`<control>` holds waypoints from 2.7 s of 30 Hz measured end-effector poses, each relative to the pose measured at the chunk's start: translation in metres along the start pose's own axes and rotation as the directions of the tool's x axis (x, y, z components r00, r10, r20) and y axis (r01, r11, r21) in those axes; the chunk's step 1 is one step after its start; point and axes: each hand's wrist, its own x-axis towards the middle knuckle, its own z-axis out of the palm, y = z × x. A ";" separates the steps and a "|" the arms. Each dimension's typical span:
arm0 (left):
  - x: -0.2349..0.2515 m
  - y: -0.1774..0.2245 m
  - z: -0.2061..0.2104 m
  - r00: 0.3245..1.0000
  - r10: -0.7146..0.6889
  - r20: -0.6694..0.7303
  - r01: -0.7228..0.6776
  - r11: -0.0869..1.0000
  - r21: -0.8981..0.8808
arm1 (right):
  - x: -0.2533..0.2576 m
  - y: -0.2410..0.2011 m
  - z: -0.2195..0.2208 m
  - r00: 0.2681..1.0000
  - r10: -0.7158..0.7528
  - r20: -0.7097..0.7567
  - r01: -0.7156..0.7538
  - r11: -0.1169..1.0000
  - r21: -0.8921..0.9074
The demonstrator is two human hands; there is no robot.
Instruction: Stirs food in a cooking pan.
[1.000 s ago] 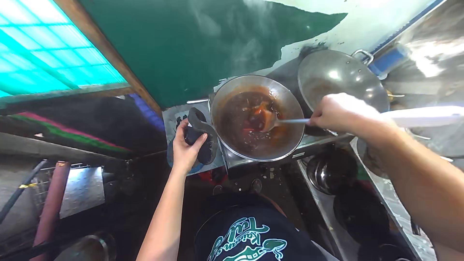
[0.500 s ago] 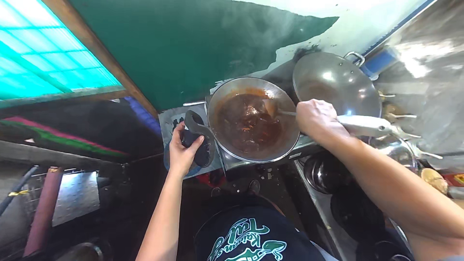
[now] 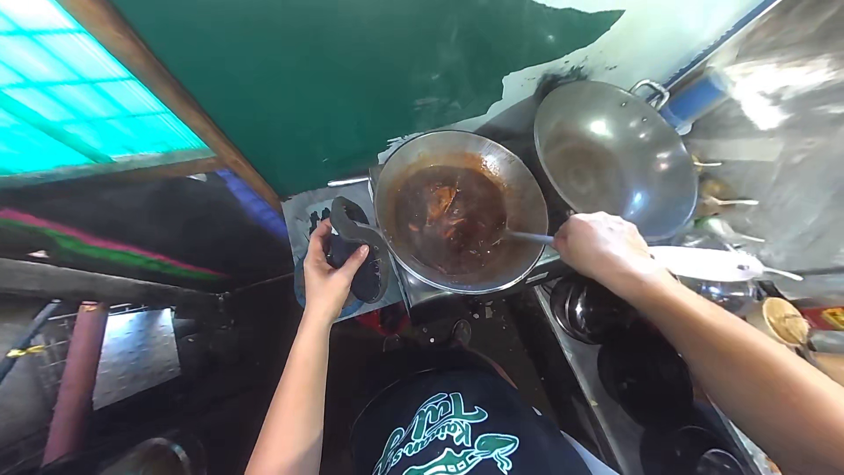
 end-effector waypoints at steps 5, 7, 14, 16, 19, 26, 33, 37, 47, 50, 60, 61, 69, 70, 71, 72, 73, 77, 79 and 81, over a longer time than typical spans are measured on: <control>0.000 0.003 -0.002 1.000 -0.013 0.012 0.012 1.000 0.025 | -0.017 -0.003 -0.026 0.992 -0.054 -0.111 0.052 0.998 -0.026; 0.001 0.003 0.000 1.000 -0.020 0.008 0.020 1.000 0.022 | -0.024 -0.009 -0.043 0.980 -0.052 -0.191 0.041 0.997 -0.059; -0.001 0.007 -0.003 0.999 -0.027 0.024 0.027 0.999 0.023 | -0.004 -0.014 -0.027 0.974 0.104 -0.203 -0.143 0.972 -0.186; -0.001 0.006 -0.005 0.999 -0.030 0.034 0.029 0.999 0.024 | -0.002 -0.008 -0.005 0.976 0.104 -0.192 -0.136 0.977 -0.163; -0.001 0.005 -0.005 0.998 -0.035 0.042 0.034 0.999 0.021 | 0.003 0.005 0.020 0.995 0.056 -0.079 -0.056 0.998 0.003; 0.005 0.006 -0.003 0.997 -0.053 0.062 0.051 0.998 0.044 | -0.019 0.006 -0.016 0.982 -0.048 -0.180 0.060 0.996 0.061; 0.007 0.009 -0.007 0.994 -0.053 0.100 0.043 0.994 0.097 | -0.003 -0.001 -0.019 0.959 0.089 -0.271 -0.119 0.988 -0.098; 0.006 0.009 -0.008 0.992 -0.059 0.110 0.046 0.993 0.109 | 0.002 0.004 0.016 0.986 0.082 -0.146 -0.090 0.995 -0.048; 0.006 0.007 -0.006 0.994 -0.065 0.088 0.058 0.995 0.081 | -0.020 0.001 -0.019 0.980 -0.055 -0.193 0.067 0.996 0.057; 0.006 0.007 -0.005 0.995 -0.064 0.082 0.057 0.995 0.086 | -0.011 0.001 -0.024 0.969 0.016 -0.245 -0.018 1.000 -0.005; 0.004 0.005 -0.007 0.993 -0.095 0.074 0.091 0.994 0.059 | 0.009 0.010 0.006 1.000 0.030 -0.007 -0.030 0.995 0.094; 0.004 0.006 -0.007 0.993 -0.088 0.074 0.084 0.995 0.057 | 0.007 0.010 0.000 1.000 0.016 -0.017 -0.014 0.995 0.101; 0.002 0.008 -0.003 0.994 -0.089 0.059 0.085 0.994 0.074 | -0.004 0.000 -0.034 0.967 0.027 -0.254 -0.028 1.000 -0.001; 0.001 0.009 -0.003 0.995 -0.083 0.058 0.079 0.994 0.070 | -0.001 -0.001 -0.030 0.966 0.066 -0.250 -0.075 0.997 -0.026; 0.000 0.009 -0.003 0.996 -0.075 0.055 0.071 0.995 0.066 | 0.002 -0.002 -0.024 0.967 0.106 -0.232 -0.120 0.992 -0.047; -0.002 0.010 -0.003 0.997 -0.069 0.044 0.066 0.996 0.060 | 0.004 -0.002 -0.016 0.969 0.128 -0.214 -0.144 0.988 -0.060; -0.003 0.010 -0.003 0.998 -0.064 0.029 0.063 0.997 0.054 | 0.006 0.000 -0.006 0.973 0.125 -0.193 -0.139 0.988 -0.064; -0.005 0.012 -0.002 0.998 -0.055 -0.008 0.055 0.998 0.040 | 0.014 0.015 0.026 0.999 0.033 -0.036 -0.029 0.994 0.104; -0.003 0.013 -0.002 0.999 -0.046 0.002 0.046 0.997 0.059 | 0.013 0.021 0.023 1.000 -0.016 -0.025 0.019 0.986 0.164; 0.000 0.014 -0.002 0.999 -0.043 0.015 0.042 0.997 0.072 | 0.003 0.018 0.008 0.997 -0.046 -0.061 0.055 0.986 0.156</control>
